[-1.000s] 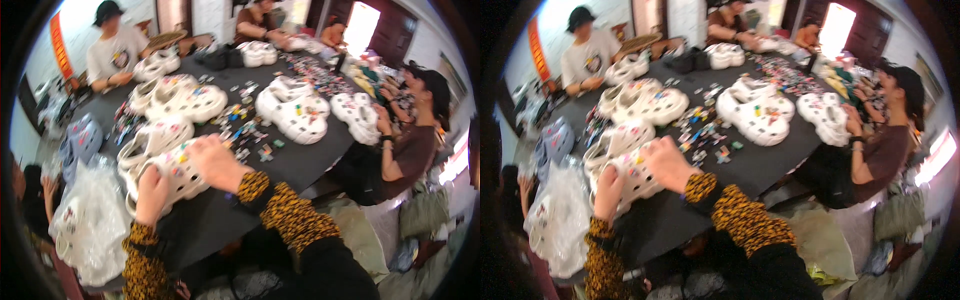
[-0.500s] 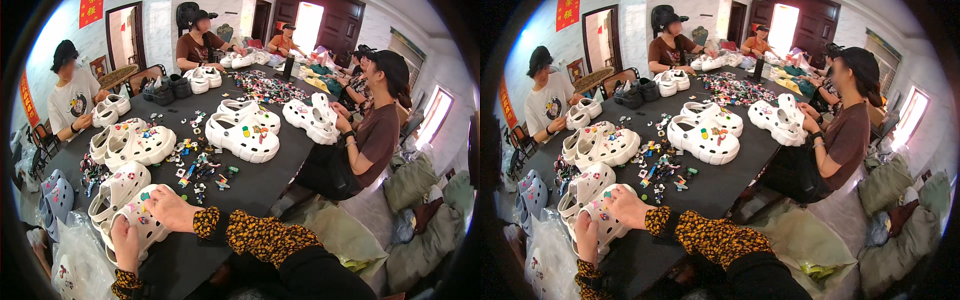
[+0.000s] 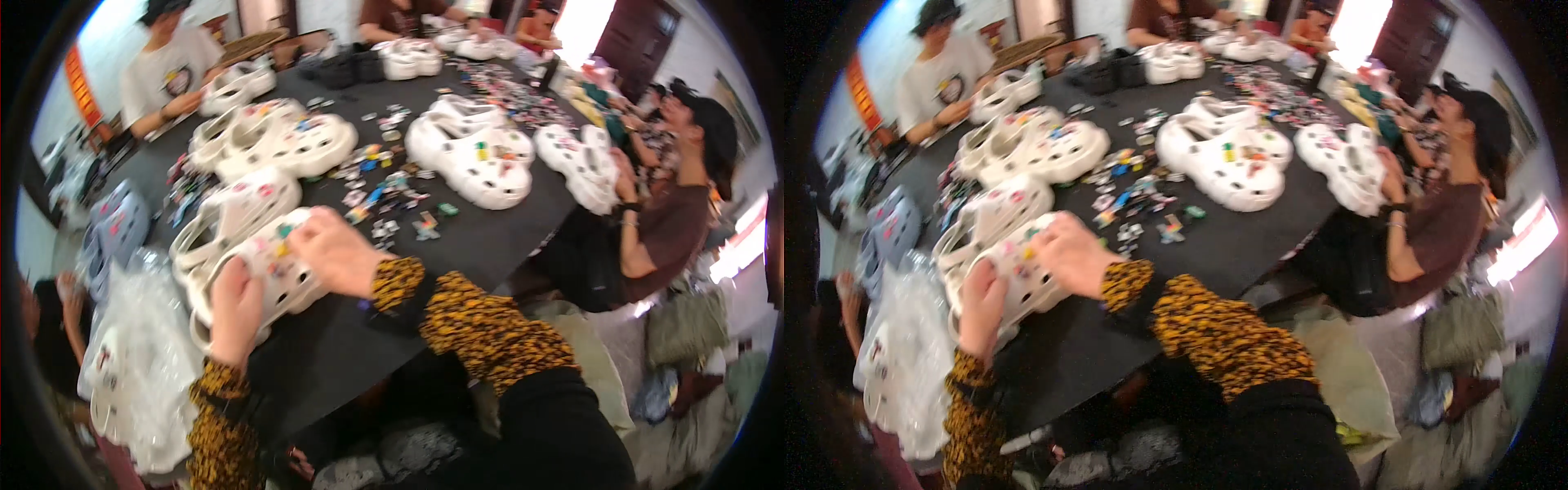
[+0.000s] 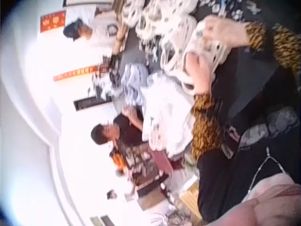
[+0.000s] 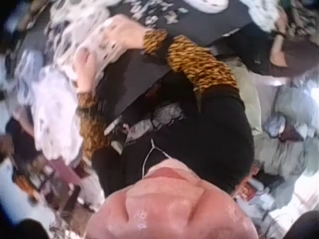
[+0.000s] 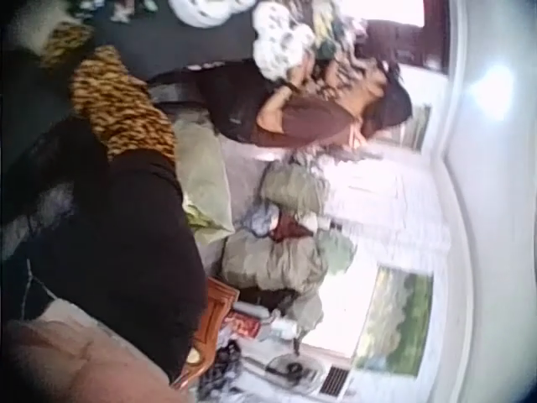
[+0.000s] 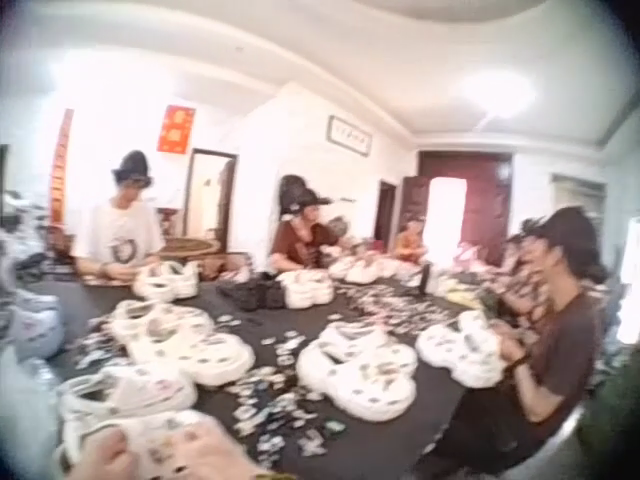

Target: Attaching decorative charms to the holes of foam clog shoes.

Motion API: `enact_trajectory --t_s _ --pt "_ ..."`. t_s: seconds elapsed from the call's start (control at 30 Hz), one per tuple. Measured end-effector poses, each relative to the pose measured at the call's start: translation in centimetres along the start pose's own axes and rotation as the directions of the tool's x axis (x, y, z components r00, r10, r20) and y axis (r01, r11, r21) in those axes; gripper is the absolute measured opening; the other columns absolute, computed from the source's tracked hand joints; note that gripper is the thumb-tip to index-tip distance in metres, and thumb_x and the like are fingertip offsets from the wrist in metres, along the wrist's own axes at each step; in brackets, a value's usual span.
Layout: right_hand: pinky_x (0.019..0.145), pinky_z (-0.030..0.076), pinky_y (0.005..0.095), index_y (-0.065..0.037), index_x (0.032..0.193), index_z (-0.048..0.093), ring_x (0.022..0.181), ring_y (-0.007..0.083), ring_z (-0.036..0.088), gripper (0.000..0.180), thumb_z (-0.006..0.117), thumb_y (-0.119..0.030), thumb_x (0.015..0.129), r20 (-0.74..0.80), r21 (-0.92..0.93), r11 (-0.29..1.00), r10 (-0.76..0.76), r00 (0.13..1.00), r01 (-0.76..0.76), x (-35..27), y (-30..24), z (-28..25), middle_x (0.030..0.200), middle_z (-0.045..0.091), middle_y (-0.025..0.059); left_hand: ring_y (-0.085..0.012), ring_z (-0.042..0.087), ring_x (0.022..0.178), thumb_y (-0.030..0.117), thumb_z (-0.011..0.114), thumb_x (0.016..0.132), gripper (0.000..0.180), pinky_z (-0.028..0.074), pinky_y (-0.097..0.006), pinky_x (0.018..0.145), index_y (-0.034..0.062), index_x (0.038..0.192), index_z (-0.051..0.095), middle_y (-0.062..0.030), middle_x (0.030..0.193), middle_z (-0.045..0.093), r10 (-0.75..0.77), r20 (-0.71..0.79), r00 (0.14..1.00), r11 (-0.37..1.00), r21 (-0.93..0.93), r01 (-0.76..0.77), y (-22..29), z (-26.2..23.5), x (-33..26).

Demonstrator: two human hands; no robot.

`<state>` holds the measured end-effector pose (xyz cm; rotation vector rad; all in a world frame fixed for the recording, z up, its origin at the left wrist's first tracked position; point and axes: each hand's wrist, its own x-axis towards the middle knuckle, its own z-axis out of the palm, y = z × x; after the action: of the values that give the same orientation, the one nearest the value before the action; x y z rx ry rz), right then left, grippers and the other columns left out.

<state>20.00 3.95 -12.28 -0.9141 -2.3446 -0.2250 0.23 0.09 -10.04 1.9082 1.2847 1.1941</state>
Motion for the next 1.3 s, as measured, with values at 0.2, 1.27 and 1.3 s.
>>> enact_trajectory --t_s 0.2,1.27,1.3 --pt "0.097 0.033 0.0417 -0.005 0.091 0.053 0.089 0.0269 0.055 0.019 0.05 -0.001 0.073 0.03 0.008 1.0 -0.018 0.999 0.018 0.5 -1.0 -2.3 0.083 0.057 0.0082 -0.0284 0.051 0.065 0.007 0.051 0.077 0.012 0.041 -0.037 0.061 -0.004 0.08 0.048 -0.017 0.067 0.051 -0.065 -0.054 0.996 0.998 0.011 0.066 -1.7 -0.1 -0.4" --pt "0.068 0.051 0.0383 -0.002 0.085 0.062 0.074 0.0294 0.065 0.01 0.056 -0.007 0.078 -0.119 0.305 0.847 0.486 0.866 -0.435 -0.5 7.2 -5.8 0.077 0.066 0.0145 -0.0064 0.046 0.061 0.007 0.054 0.079 0.011 0.037 -0.024 0.052 -0.0022 0.083 0.052 -0.0007 0.066 0.053 -0.197 0.221 0.955 0.969 0.191 0.156 2.7 -3.3 -0.7" --pt "0.068 0.051 0.0383 -0.002 0.085 0.062 0.074 0.0296 0.065 0.011 0.056 -0.008 0.078 -0.088 0.28 0.837 0.509 0.856 -0.47 -0.8 8.0 -6.1 0.077 0.066 0.0146 -0.0064 0.046 0.061 0.007 0.054 0.079 0.011 0.037 -0.024 0.052 -0.0022 0.083 0.052 -0.0007 0.066 0.053 -0.19 0.233 0.954 0.971 0.187 0.148 3.1 -3.5 -0.7"
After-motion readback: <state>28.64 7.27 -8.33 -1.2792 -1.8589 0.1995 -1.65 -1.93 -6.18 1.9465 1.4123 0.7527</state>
